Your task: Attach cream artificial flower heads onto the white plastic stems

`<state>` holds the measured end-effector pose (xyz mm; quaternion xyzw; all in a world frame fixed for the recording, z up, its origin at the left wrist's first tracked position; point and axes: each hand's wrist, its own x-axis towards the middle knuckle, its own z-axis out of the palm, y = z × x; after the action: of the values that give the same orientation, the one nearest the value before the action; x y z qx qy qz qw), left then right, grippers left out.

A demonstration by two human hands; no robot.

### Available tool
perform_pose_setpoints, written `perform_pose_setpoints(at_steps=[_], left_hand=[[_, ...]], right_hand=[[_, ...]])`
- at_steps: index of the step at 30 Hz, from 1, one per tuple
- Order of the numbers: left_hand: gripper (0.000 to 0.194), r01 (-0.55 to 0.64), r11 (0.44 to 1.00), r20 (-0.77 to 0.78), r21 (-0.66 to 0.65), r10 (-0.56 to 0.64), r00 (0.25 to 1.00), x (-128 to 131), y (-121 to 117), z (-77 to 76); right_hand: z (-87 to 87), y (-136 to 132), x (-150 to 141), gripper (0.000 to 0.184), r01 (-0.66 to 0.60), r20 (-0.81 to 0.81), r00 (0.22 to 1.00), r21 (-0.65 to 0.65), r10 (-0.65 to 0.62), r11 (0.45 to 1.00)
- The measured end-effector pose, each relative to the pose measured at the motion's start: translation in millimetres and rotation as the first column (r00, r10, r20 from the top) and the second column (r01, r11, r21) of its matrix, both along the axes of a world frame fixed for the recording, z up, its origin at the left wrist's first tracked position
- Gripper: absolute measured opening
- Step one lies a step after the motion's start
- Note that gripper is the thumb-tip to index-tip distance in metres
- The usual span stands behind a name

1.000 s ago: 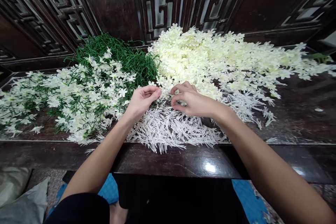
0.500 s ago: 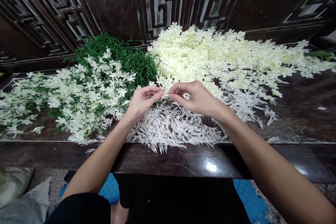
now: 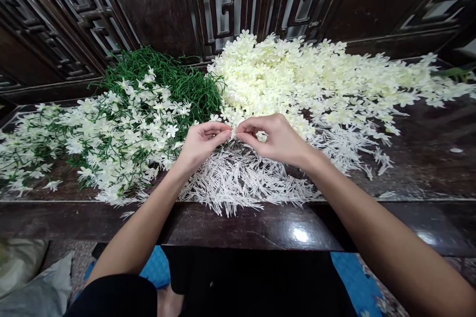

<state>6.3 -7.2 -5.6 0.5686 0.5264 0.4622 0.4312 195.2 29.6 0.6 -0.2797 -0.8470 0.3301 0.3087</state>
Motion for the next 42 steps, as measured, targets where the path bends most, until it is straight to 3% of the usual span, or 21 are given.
perform_pose_setpoints(at_steps=[8,22,35,42], left_hand=[[0.011,-0.004,1.000,0.002,0.007,0.004,1.000,0.9,0.3,-0.4],[0.012,0.042,0.999,-0.032,0.026,-0.041,0.999,-0.3,-0.9,1.8],[0.010,0.014,0.999,-0.043,0.050,-0.012,0.999,0.2,-1.3,3.7],[0.010,0.009,0.996,-0.023,0.094,-0.007,1.000,0.0,-1.5,2.9]], right_hand=[[2.3,-2.8,-0.7,0.019,0.061,-0.007,0.998,0.022,-0.061,0.998],[-0.6,-3.3,-3.3,0.020,0.028,0.017,0.999,-0.051,-0.027,0.998],[3.1,-2.4,-0.8,0.011,0.059,-0.104,0.992,-0.086,-0.068,0.995],[4.8,-4.5,-3.0,0.048,0.094,0.027,0.996,-0.265,-0.090,0.960]])
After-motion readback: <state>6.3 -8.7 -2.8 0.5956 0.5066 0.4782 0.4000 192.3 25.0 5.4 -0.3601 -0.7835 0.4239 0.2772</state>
